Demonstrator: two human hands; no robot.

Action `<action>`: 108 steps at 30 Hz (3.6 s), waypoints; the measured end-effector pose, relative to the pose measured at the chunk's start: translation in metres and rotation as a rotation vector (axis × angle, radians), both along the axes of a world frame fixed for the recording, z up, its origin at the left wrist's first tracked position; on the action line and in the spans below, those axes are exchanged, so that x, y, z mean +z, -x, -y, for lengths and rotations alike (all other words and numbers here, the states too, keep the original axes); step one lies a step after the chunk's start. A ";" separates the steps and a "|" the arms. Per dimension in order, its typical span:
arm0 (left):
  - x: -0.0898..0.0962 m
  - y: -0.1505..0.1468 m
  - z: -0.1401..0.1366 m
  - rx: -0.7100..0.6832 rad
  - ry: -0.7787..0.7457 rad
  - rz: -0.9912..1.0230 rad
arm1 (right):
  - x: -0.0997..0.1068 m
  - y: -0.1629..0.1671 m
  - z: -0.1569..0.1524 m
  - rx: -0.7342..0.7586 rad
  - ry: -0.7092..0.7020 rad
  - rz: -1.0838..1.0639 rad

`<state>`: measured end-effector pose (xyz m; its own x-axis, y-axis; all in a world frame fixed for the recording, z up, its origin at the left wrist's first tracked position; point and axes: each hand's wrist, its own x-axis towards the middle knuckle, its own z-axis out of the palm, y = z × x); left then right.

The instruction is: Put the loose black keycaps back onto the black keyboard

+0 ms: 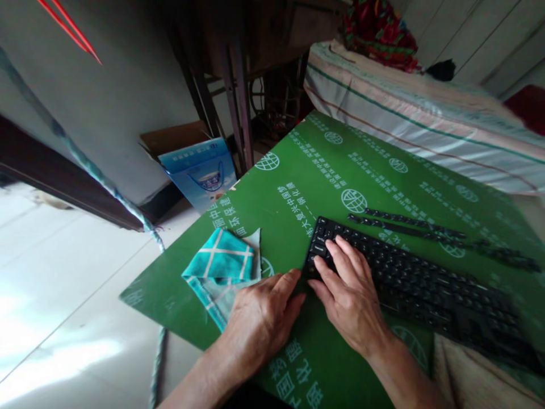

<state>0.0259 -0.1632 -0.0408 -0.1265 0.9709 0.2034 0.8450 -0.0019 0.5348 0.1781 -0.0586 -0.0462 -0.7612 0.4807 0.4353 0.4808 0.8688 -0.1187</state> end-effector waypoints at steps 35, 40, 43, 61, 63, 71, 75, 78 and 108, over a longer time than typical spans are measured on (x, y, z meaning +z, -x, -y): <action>0.021 -0.005 -0.023 0.040 0.303 -0.102 | 0.000 -0.009 -0.005 -0.034 -0.006 -0.176; 0.009 -0.003 -0.014 0.029 0.143 -0.092 | -0.001 -0.011 -0.006 -0.043 -0.044 -0.187; 0.006 -0.003 -0.012 0.014 0.090 -0.101 | -0.002 -0.009 -0.005 -0.025 -0.049 -0.160; -0.006 -0.005 -0.005 0.004 -0.155 -0.180 | 0.002 -0.007 -0.004 -0.013 -0.022 -0.176; -0.005 -0.005 -0.004 -0.003 -0.161 -0.174 | 0.006 -0.012 -0.008 -0.027 -0.022 -0.225; -0.001 -0.009 0.001 -0.017 -0.168 -0.197 | 0.012 -0.035 -0.020 -0.069 0.028 -0.312; -0.001 -0.011 0.002 -0.028 -0.163 -0.201 | 0.011 -0.041 -0.017 -0.083 0.035 -0.309; -0.002 -0.013 0.001 -0.022 -0.149 -0.194 | 0.012 -0.038 -0.013 -0.080 0.031 -0.295; -0.013 -0.039 0.029 -0.067 -0.160 -0.102 | 0.018 -0.019 -0.019 0.043 0.054 0.018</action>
<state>0.0653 -0.1926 -0.0539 -0.0334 0.9305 0.3647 0.8899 -0.1384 0.4347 0.1972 -0.0393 -0.0281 -0.7892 0.4697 0.3957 0.4453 0.8813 -0.1580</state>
